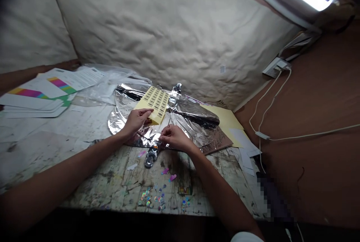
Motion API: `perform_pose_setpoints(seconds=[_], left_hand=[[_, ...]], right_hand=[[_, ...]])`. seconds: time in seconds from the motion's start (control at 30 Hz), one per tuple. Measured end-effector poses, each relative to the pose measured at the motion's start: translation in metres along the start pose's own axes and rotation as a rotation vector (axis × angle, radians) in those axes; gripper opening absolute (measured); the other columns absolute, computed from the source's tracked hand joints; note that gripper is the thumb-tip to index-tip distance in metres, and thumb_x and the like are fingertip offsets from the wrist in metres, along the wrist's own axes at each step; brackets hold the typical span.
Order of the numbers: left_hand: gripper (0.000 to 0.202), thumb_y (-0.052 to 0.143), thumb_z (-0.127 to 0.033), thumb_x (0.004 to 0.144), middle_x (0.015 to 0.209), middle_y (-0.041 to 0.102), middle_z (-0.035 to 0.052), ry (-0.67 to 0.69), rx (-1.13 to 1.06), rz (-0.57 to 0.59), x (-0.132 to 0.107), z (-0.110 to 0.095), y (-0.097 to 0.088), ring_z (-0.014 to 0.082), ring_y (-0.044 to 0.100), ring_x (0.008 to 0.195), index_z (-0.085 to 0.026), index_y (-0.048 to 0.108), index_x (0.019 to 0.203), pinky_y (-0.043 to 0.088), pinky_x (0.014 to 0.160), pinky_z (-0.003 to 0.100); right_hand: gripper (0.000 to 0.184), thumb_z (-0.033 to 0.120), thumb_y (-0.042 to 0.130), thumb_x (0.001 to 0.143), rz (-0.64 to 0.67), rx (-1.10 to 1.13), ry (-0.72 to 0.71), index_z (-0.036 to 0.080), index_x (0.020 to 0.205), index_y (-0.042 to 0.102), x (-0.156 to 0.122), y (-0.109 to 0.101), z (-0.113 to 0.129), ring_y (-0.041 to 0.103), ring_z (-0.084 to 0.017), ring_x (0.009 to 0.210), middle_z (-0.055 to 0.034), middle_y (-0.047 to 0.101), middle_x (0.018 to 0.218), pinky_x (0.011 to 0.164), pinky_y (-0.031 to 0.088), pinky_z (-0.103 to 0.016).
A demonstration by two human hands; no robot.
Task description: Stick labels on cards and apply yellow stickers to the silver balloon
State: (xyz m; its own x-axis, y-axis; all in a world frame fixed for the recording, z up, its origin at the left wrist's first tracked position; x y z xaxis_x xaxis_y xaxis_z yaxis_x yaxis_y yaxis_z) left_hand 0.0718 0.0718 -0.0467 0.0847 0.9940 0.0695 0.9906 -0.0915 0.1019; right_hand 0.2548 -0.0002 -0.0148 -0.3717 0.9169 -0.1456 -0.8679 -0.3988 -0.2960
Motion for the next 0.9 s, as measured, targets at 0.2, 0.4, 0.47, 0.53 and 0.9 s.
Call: perform_pose_setpoints(seconds=[0.2, 0.4, 0.47, 0.53, 0.9], left_hand=[[0.039, 0.066, -0.041, 0.079, 0.114, 0.069, 0.0124, -0.007, -0.009, 0.008, -0.001, -0.001, 0.001, 0.0203, 0.071, 0.083, -0.017, 0.073, 0.109, 0.060, 0.073, 0.034], [0.037, 0.066, -0.039, 0.080, 0.115, 0.068, 0.0123, -0.015, -0.018, 0.004, -0.001, -0.002, 0.001, 0.0181, 0.070, 0.078, -0.018, 0.072, 0.109, 0.061, 0.069, 0.032], [0.037, 0.066, -0.038, 0.080, 0.111, 0.069, 0.0126, -0.016, -0.016, 0.004, -0.001, -0.003, 0.001, 0.0175, 0.070, 0.077, -0.016, 0.072, 0.108, 0.061, 0.067, 0.030], [0.037, 0.066, -0.037, 0.080, 0.106, 0.070, 0.0129, -0.030, -0.026, -0.002, -0.002, -0.006, 0.001, 0.0165, 0.070, 0.073, -0.015, 0.072, 0.109, 0.060, 0.064, 0.029], [0.040, 0.060, -0.030, 0.086, 0.112, 0.070, 0.0119, 0.174, -0.036, -0.168, 0.002, -0.043, -0.017, 0.0173, 0.071, 0.082, -0.016, 0.065, 0.122, 0.056, 0.069, 0.027]], right_hand=[[0.018, 0.032, 0.071, 0.075, -0.112, -0.329, -0.049, 0.015, 0.072, 0.068, -0.001, 0.000, -0.003, 0.060, -0.014, 0.069, -0.0046, 0.062, 0.087, 0.062, 0.047, -0.025], [0.008, 0.019, 0.071, 0.077, -0.241, -0.730, -0.154, 0.019, 0.086, 0.070, -0.010, 0.015, 0.011, 0.059, -0.016, 0.082, -0.0058, 0.060, 0.098, 0.075, 0.046, -0.030], [0.031, 0.019, 0.070, 0.079, -0.316, -0.757, -0.180, 0.020, 0.109, 0.065, -0.013, 0.013, 0.011, 0.059, -0.016, 0.083, -0.0073, 0.058, 0.107, 0.077, 0.046, -0.031], [0.037, 0.019, 0.065, 0.083, -0.380, -0.789, -0.197, 0.020, 0.119, 0.059, -0.016, 0.005, 0.012, 0.060, -0.017, 0.083, -0.0087, 0.058, 0.111, 0.077, 0.046, -0.032], [0.017, 0.027, 0.062, 0.088, 0.174, -0.724, -0.501, 0.027, 0.101, 0.073, -0.024, 0.003, 0.023, 0.060, -0.021, 0.106, -0.0062, 0.067, 0.116, 0.092, 0.044, -0.034]])
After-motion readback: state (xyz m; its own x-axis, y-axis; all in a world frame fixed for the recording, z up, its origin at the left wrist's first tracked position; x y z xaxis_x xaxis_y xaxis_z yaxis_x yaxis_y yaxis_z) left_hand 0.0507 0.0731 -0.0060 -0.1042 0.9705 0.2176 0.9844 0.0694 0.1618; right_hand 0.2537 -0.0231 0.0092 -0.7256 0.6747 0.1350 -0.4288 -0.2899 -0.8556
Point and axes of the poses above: each hand's wrist, its own x-axis towards the middle knuckle, its own y-axis out of the palm, z = x × y, the point moved 2 cm from there along x, towards the middle knuckle
